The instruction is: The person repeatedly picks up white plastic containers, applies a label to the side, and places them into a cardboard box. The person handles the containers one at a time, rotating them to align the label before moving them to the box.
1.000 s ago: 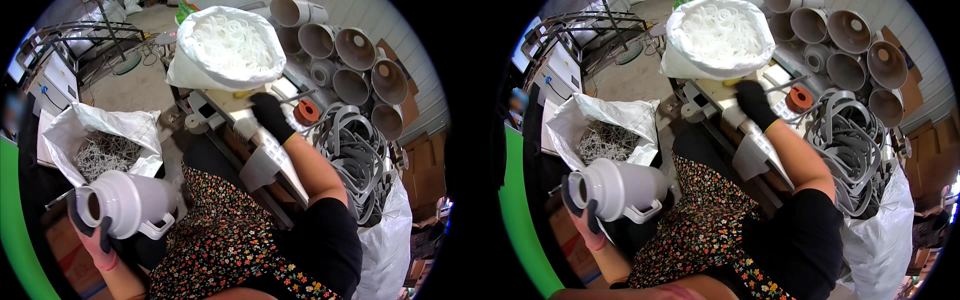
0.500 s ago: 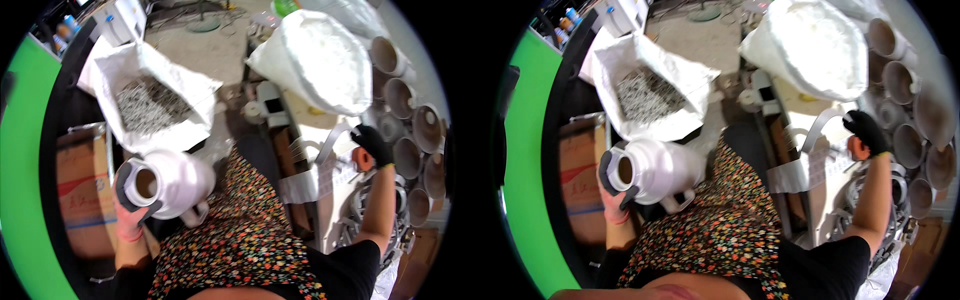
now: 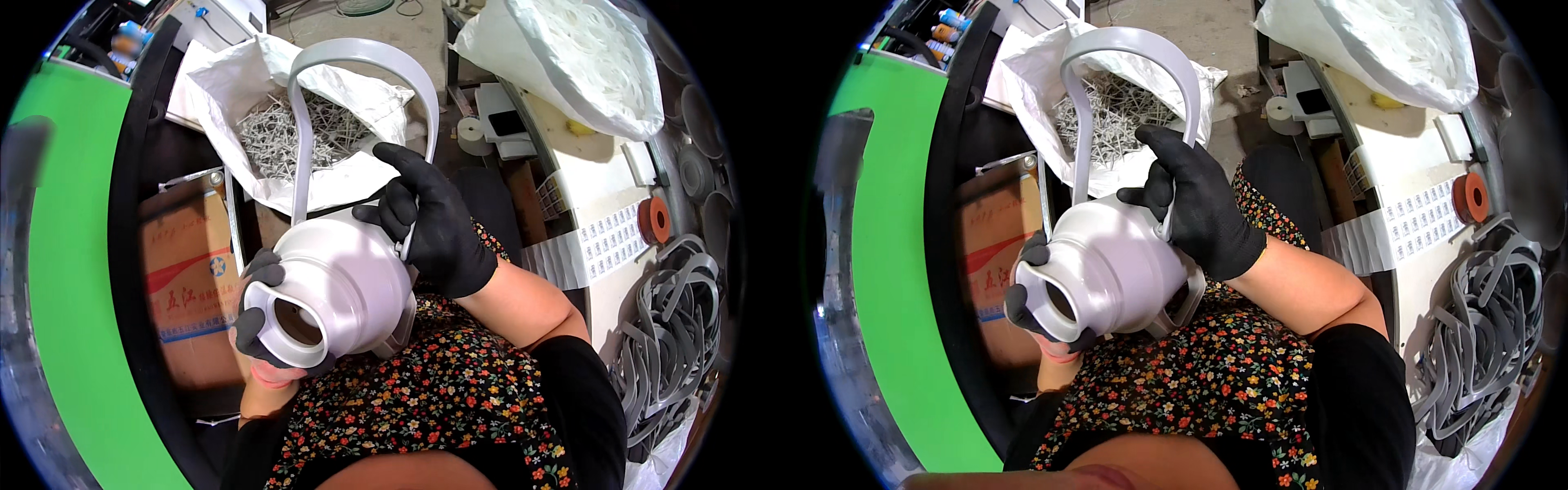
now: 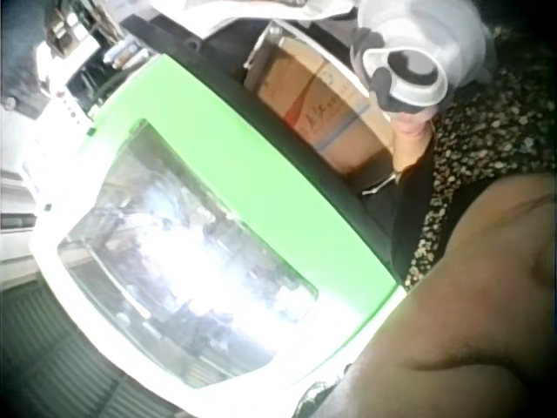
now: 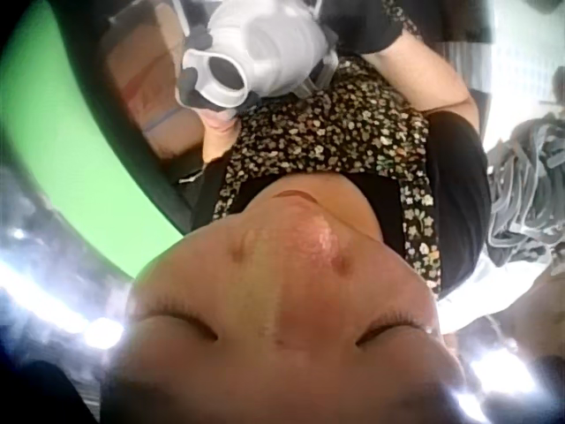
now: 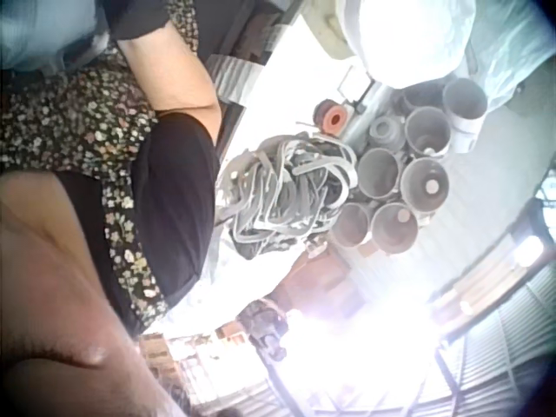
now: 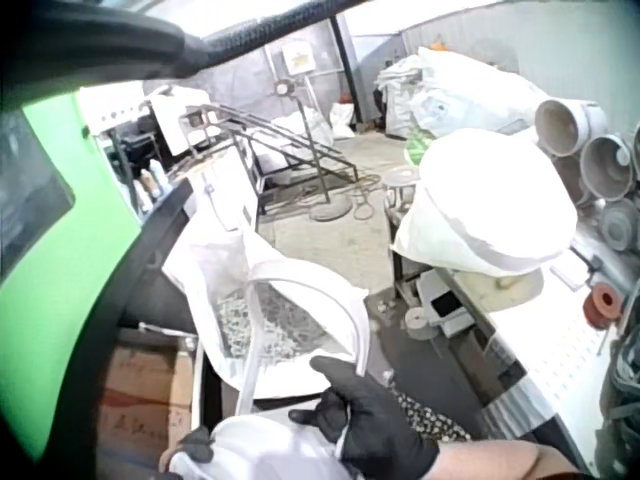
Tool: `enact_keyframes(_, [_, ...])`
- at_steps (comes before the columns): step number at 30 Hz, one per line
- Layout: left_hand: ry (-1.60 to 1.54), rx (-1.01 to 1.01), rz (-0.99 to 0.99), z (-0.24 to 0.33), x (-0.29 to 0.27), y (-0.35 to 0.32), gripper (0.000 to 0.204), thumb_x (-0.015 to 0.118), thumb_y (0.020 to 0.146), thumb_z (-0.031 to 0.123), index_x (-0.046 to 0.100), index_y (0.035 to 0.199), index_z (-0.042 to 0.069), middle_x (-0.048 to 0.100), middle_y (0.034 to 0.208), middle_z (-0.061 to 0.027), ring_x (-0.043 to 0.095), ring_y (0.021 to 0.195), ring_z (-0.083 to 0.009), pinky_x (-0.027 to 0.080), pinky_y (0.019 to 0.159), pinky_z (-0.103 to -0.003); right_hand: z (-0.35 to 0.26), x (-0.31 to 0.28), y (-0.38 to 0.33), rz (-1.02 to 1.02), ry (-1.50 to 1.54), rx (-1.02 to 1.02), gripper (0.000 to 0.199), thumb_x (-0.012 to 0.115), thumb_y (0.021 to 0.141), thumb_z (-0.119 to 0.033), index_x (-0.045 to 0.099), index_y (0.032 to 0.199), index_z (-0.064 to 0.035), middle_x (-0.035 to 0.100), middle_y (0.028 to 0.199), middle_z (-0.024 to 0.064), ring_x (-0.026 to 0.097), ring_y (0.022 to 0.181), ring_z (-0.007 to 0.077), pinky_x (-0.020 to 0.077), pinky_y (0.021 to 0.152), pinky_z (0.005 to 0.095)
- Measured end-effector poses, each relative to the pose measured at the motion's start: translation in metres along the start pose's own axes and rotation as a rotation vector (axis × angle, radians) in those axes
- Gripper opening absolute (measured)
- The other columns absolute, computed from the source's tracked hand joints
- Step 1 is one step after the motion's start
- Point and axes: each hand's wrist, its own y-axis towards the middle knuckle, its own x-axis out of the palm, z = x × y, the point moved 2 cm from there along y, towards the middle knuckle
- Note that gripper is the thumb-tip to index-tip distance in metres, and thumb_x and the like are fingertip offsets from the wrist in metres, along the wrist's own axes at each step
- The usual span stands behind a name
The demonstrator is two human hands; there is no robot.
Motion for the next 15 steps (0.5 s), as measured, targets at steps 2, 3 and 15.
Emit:
enact_keyframes(2, [0.012, 0.051, -0.020, 0.002, -0.004, 0.005, 0.089, 0.083, 0.064, 0.028, 0.031, 0.137, 0.030, 0.048, 0.130, -0.0171, 0.046, 0.124, -0.0397, 0.041, 0.103, -0.056, -0.005, 0.001, 0.001, -0.018, -0.112, 0.083, 0.043, 0.050, 0.092, -0.002, 0.046, 0.135, -0.0036, 0.038, 0.068, -0.0019, 0.043, 0.060, 0.0069, 0.0536, 0.083, 0.0332])
enact_keyframes(3, [-0.003, 0.089, -0.014, -0.001, -0.005, 0.004, 0.088, 0.083, 0.063, 0.028, 0.034, 0.136, 0.027, 0.049, 0.127, -0.0172, 0.047, 0.123, -0.0394, 0.041, 0.103, -0.055, -0.009, 0.001, 0.000, -0.011, -0.090, 0.152, 0.042, 0.051, 0.091, -0.003, 0.048, 0.133, -0.0036, 0.043, 0.072, 0.0009, 0.046, 0.062, 0.0087, 0.0531, 0.083, 0.0333])
enact_keyframes(15, [-1.057, -0.720, -0.056, 0.019, -0.021, 0.028, 0.084, 0.088, 0.054, 0.021, 0.052, 0.127, 0.003, 0.059, 0.123, -0.0141, 0.055, 0.119, -0.0305, 0.048, 0.099, -0.044, -0.060, 0.036, 0.013, -0.101, -0.484, -0.234, 0.034, 0.061, 0.086, -0.014, 0.059, 0.116, 0.0009, 0.061, 0.104, 0.0107, 0.058, 0.097, 0.0195, 0.0469, 0.087, 0.0339])
